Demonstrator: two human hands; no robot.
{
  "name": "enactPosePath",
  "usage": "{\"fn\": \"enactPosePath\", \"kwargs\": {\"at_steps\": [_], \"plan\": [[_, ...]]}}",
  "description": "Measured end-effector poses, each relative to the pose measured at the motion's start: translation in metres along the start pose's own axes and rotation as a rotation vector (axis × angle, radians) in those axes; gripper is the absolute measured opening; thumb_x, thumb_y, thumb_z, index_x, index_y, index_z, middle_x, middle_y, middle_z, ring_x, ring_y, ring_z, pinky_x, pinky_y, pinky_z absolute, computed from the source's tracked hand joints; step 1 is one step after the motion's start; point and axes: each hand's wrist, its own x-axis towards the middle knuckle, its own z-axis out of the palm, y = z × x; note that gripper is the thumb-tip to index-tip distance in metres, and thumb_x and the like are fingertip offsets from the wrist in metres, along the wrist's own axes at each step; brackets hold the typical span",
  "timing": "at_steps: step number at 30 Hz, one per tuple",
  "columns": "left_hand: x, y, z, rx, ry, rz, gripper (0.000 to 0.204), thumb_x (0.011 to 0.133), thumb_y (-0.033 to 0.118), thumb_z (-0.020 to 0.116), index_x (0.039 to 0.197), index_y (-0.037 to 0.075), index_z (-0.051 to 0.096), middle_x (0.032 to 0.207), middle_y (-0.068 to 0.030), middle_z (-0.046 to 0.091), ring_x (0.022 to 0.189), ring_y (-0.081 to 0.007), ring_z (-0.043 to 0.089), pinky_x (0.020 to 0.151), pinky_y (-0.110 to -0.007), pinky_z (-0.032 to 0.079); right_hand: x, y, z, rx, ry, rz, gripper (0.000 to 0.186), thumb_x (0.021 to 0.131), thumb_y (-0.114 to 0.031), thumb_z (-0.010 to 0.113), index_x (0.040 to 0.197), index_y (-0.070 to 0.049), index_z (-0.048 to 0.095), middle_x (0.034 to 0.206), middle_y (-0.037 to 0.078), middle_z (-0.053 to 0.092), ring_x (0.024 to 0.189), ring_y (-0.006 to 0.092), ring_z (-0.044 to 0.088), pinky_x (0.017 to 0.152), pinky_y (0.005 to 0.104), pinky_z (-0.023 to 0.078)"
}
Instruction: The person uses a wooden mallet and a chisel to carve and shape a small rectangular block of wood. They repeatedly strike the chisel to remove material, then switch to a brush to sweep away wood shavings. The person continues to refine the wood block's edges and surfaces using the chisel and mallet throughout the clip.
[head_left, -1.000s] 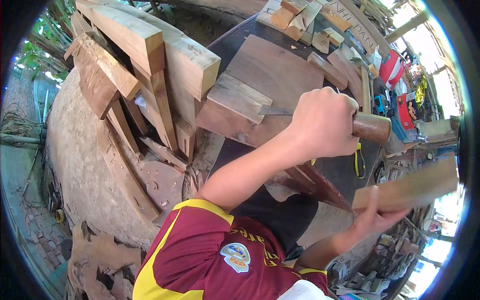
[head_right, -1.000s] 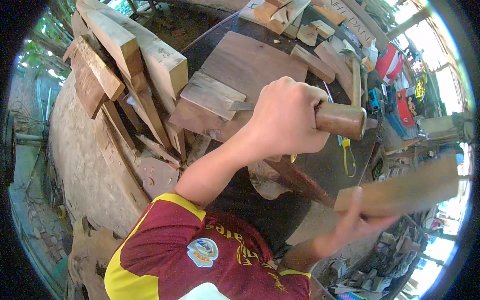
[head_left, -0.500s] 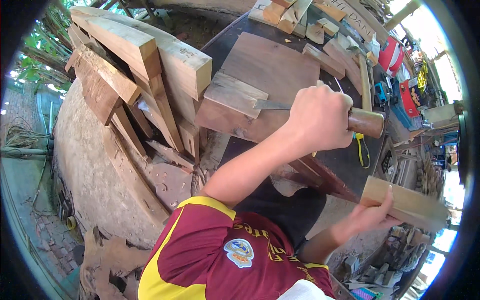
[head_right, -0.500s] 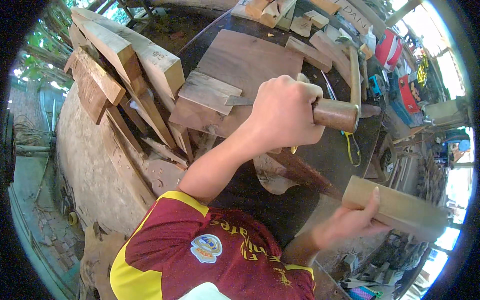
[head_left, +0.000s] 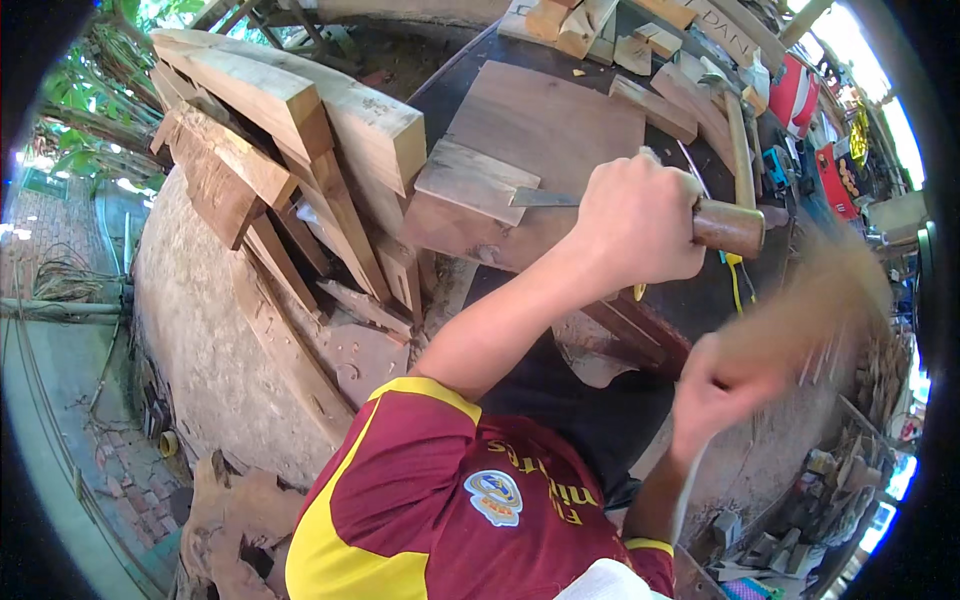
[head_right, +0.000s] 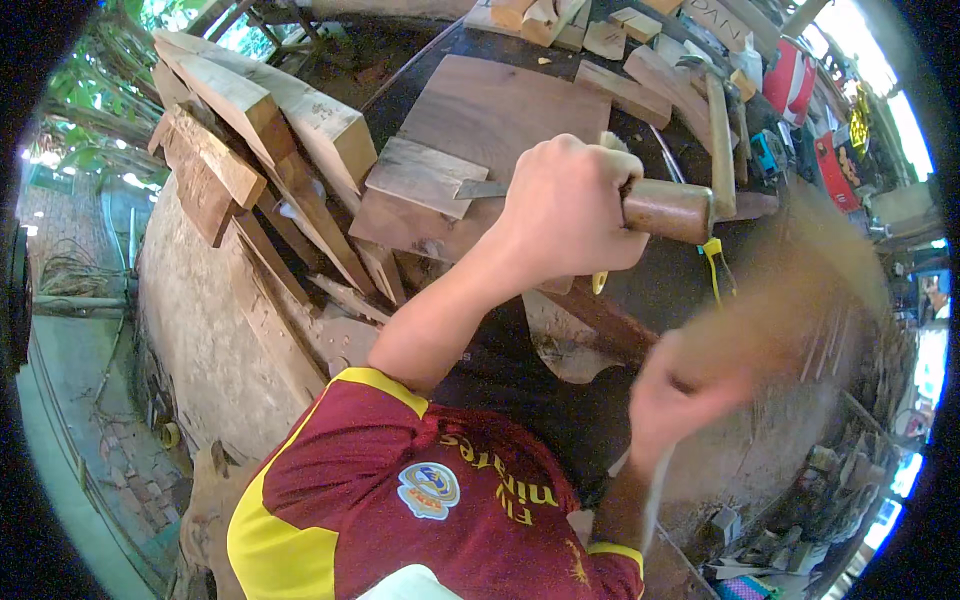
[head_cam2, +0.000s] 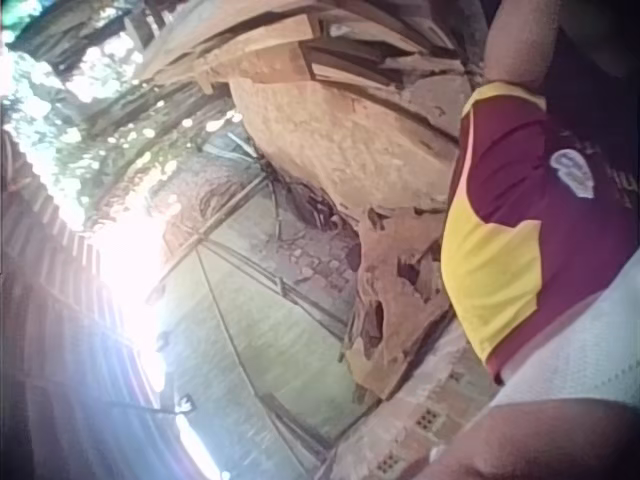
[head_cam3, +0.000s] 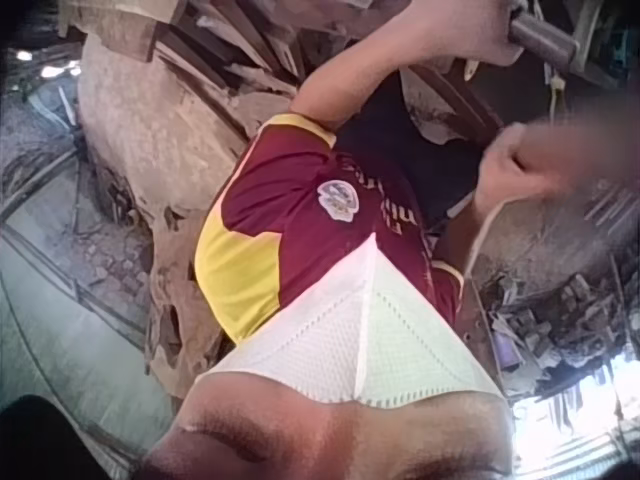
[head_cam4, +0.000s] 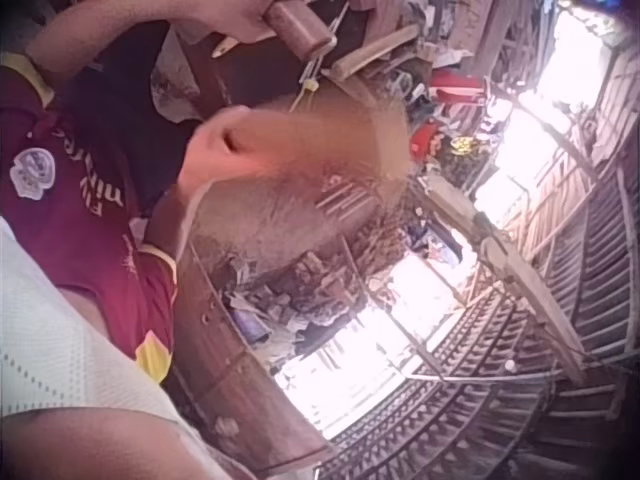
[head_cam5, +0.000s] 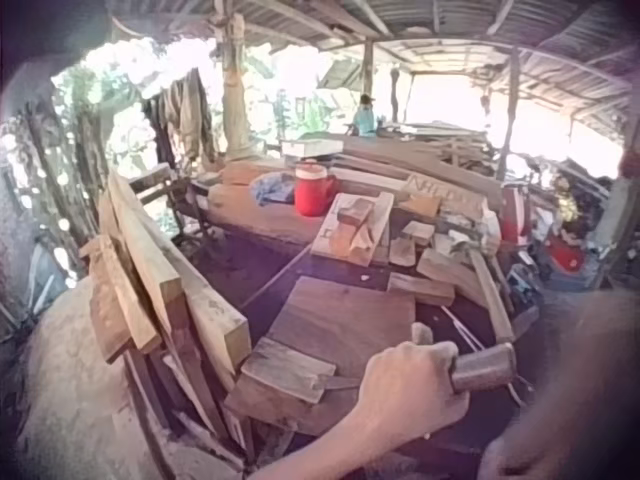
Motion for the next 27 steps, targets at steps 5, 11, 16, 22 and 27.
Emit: {"fn": "enactPosePath", "kwargs": {"at_steps": [5,11,16,22,27], "plan": [[-0.004,-0.003,0.0,0.025,0.001,0.008,0.014,0.056,0.019,0.069,0.065,0.009,0.065,0.06,-0.0151,0.06,0.059,-0.037,0.062,0.058,-0.044,0.052,0.014,0.005,-0.02,0.183,0.003,0.187,0.085,0.079,-0.01,0.079,0.144,0.007,0.026,0.138,0.024,0.044,0.122,0.0323,0.05,0.103,0.0463,0.041],[-0.004,-0.001,0.007,0.069,-0.091,-0.004,0.016,0.055,0.019,0.07,0.067,0.009,0.066,0.058,-0.0148,0.06,0.059,-0.0367,0.062,0.058,-0.044,0.052,-0.001,-0.007,-0.004,0.109,-0.042,0.19,0.08,0.08,-0.009,0.076,0.142,0.007,0.029,0.135,0.025,0.046,0.119,0.0321,0.051,0.104,0.045,0.039],[-0.007,-0.002,0.002,0.052,-0.034,-0.003,0.017,0.056,0.018,0.072,0.067,0.007,0.066,0.061,-0.0154,0.062,0.061,-0.0349,0.063,0.058,-0.041,0.051,-0.016,0.008,-0.013,0.276,-0.072,0.341,0.083,0.075,-0.005,0.077,0.142,0.008,0.03,0.139,0.023,0.042,0.124,0.0308,0.047,0.104,0.0446,0.038],[0.005,-0.035,-0.062,-0.617,0.445,-0.313,0.018,0.071,0.006,0.072,0.065,0.005,0.055,0.054,0.0021,0.047,0.047,-0.0093,0.043,0.046,-0.026,0.035,-0.042,0.026,-0.028,0.337,-0.036,0.489,0.084,0.075,-0.002,0.076,0.144,0.006,0.028,0.135,0.02,0.045,0.12,0.0277,0.049,0.1,0.0401,0.042],[-0.016,-0.065,-0.115,-1.175,0.562,-0.212,0.032,0.076,-0.002,0.056,0.061,0.014,0.033,0.05,0.0023,0.027,0.04,-0.0105,0.025,0.042,-0.027,0.021,-0.072,0.023,-0.022,0.449,-0.084,0.616,0.086,0.075,-0.002,0.075,0.145,0.005,0.026,0.139,0.02,0.041,0.125,0.0295,0.044,0.104,0.0425,0.037]]}}
